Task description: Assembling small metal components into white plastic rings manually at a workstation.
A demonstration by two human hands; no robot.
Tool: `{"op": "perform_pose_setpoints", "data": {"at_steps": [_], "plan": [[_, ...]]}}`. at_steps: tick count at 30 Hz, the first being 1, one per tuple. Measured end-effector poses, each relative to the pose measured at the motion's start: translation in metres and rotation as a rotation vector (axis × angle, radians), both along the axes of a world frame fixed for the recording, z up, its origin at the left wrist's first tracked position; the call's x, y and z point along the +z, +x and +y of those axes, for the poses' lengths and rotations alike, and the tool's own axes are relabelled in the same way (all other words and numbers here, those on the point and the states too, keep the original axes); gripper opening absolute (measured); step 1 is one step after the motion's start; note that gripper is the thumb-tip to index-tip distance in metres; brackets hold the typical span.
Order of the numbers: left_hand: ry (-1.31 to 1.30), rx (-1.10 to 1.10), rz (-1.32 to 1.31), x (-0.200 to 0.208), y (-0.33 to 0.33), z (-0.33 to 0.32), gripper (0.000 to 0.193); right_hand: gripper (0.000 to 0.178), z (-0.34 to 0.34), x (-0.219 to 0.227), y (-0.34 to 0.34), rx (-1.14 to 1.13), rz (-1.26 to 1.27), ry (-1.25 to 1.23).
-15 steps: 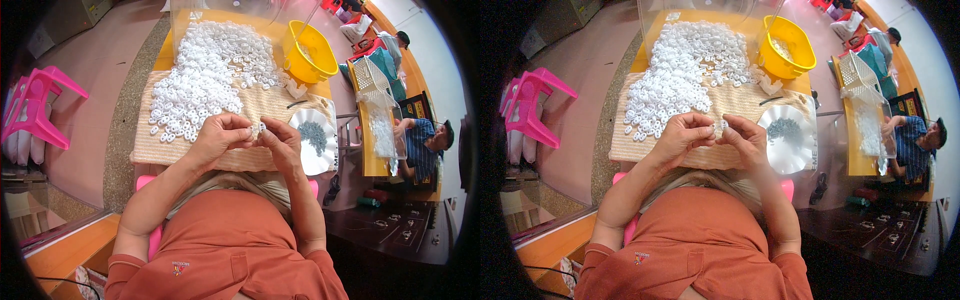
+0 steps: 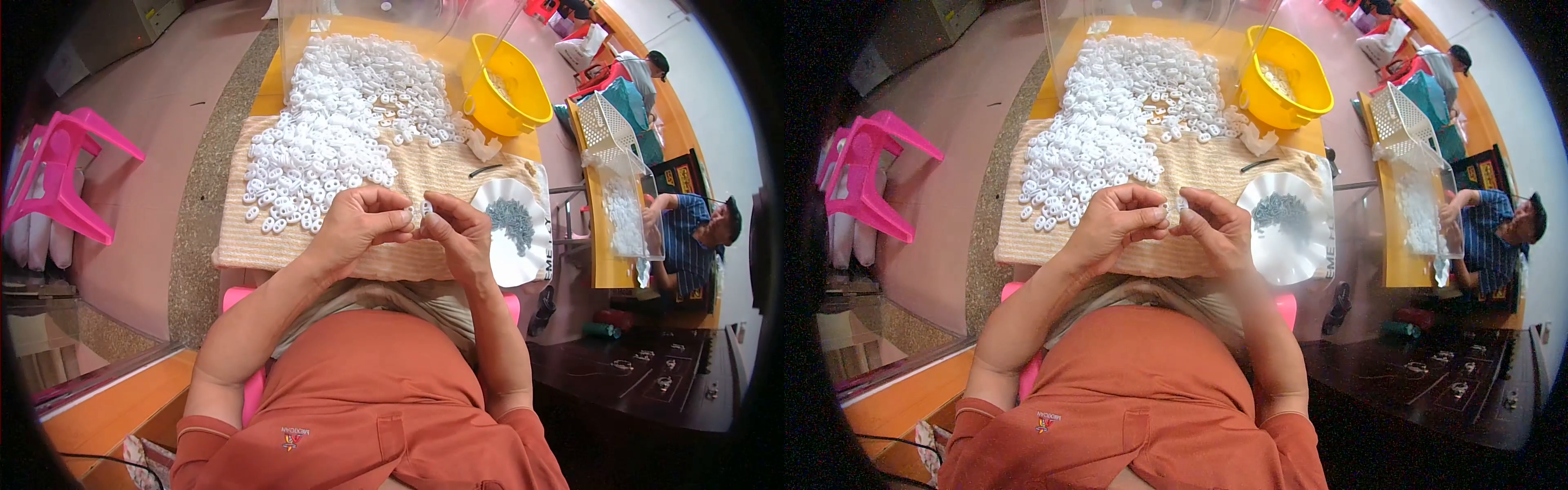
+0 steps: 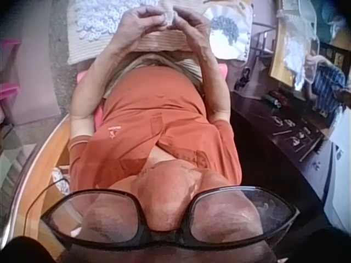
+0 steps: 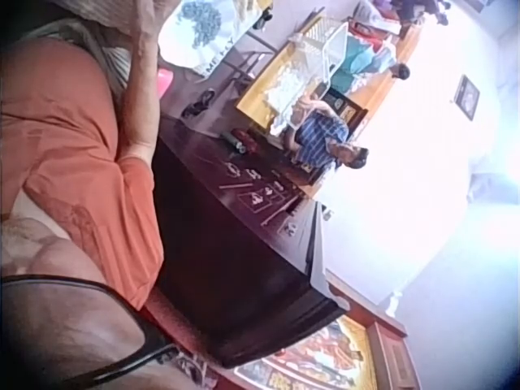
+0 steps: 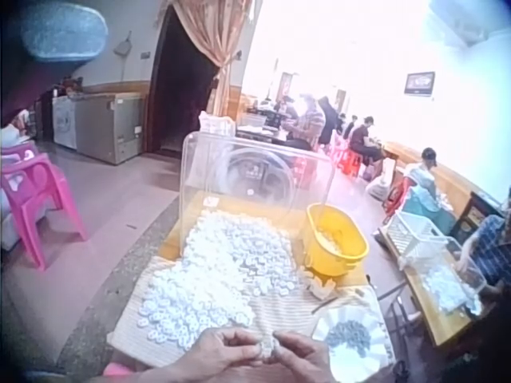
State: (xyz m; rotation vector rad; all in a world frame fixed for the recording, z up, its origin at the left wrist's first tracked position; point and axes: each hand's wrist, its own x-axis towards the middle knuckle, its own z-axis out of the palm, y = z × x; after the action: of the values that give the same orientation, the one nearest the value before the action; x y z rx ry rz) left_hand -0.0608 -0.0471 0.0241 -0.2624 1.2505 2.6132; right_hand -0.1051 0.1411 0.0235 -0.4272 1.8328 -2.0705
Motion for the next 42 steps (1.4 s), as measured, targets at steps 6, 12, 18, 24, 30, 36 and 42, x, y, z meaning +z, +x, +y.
{"op": "perform_pose_setpoints", "data": {"at_steps": [6,12,18,24,30,36,42], "plan": [[0.006,-0.004,0.004,-0.0017,-0.0004,-0.0007,0.015,0.032,-0.0002,0.0018,0.0011,-0.007,-0.014,0.013],[0.003,-0.003,0.005,-0.0025,-0.0007,-0.0006,0.016,0.033,-0.0003,0.0009,0.0008,-0.009,-0.045,-0.022],[0.002,-0.003,0.005,-0.0019,-0.0003,-0.0006,0.015,0.032,-0.0001,0.0008,0.0008,0.001,-0.046,-0.024],[-0.007,0.001,0.007,-0.0018,0.0,0.0002,0.015,0.032,0.0002,-0.0004,0.0006,0.0,-0.046,-0.011],[-0.005,0.008,0.018,-0.0037,0.0002,0.001,0.014,0.033,0.0006,-0.0009,0.0003,0.004,-0.039,-0.007],[-0.012,0.007,0.021,-0.0053,0.0,0.0017,0.014,0.033,0.0014,-0.0024,-0.0004,0.009,-0.038,-0.003],[-0.035,0.0,0.019,-0.0056,-0.0001,0.0015,0.014,0.033,0.0019,-0.0043,-0.0008,0.017,-0.045,-0.01]]}}
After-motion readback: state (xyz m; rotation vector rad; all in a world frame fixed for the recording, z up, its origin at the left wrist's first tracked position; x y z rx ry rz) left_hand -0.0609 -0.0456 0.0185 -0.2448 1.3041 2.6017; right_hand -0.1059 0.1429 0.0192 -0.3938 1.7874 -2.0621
